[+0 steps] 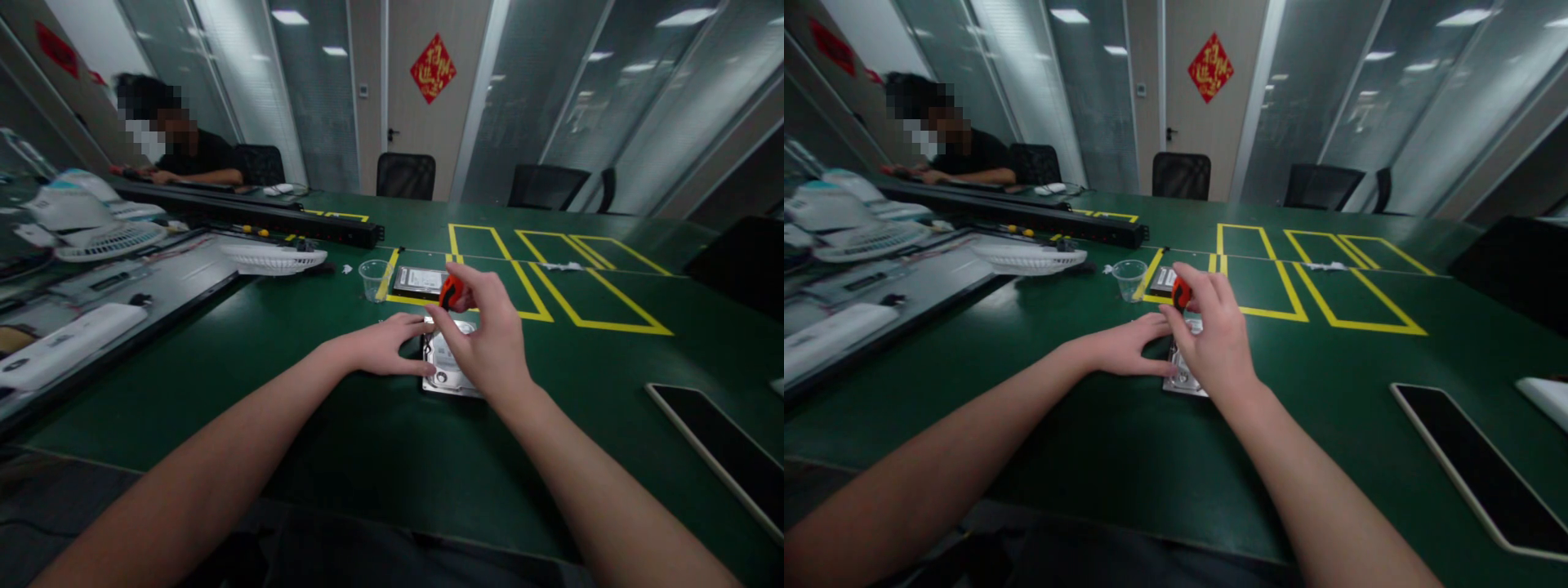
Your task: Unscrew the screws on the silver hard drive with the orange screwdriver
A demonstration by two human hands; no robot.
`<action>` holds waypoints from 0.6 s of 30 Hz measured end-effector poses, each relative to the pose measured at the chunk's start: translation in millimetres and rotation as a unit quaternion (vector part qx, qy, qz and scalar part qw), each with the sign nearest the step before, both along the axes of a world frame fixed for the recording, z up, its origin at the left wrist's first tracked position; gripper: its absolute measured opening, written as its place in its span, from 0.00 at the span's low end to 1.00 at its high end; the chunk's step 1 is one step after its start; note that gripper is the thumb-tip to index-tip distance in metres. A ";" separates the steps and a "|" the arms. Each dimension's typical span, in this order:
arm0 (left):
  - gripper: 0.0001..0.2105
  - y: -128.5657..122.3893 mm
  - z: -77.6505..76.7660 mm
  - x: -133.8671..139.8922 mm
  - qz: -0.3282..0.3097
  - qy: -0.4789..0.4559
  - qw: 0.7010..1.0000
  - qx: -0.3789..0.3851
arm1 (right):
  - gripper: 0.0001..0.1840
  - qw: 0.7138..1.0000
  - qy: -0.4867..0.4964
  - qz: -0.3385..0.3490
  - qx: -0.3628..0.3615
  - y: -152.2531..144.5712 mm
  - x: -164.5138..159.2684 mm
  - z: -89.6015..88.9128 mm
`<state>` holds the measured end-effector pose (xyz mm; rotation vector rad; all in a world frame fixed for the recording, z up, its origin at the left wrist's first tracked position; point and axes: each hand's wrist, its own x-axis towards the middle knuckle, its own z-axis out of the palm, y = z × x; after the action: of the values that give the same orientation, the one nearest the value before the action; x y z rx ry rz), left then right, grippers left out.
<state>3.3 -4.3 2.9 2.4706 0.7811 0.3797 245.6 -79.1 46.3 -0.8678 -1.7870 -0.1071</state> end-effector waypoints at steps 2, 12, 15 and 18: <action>0.45 -0.5 0.5 0.0 -0.003 -0.006 1.000 0.000 | 0.31 1.000 -0.003 0.010 -0.004 -0.3 -1.0 0.4; 0.50 1.3 -0.1 -1.4 0.005 0.004 1.000 -0.010 | 0.35 0.999 -0.012 0.019 -0.032 -5.0 -4.7 1.9; 0.48 1.1 0.1 -1.1 0.005 0.005 1.000 -0.010 | 0.32 1.000 -0.003 0.010 -0.017 -3.6 -3.8 1.7; 0.48 1.4 -0.3 -1.2 0.003 0.005 1.000 -0.009 | 0.30 1.000 0.004 0.002 -0.014 -1.9 -2.8 1.5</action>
<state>2.1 -3.0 2.6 2.4565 0.7922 0.3603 242.8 -81.0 47.8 -0.8838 -1.7866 -0.0775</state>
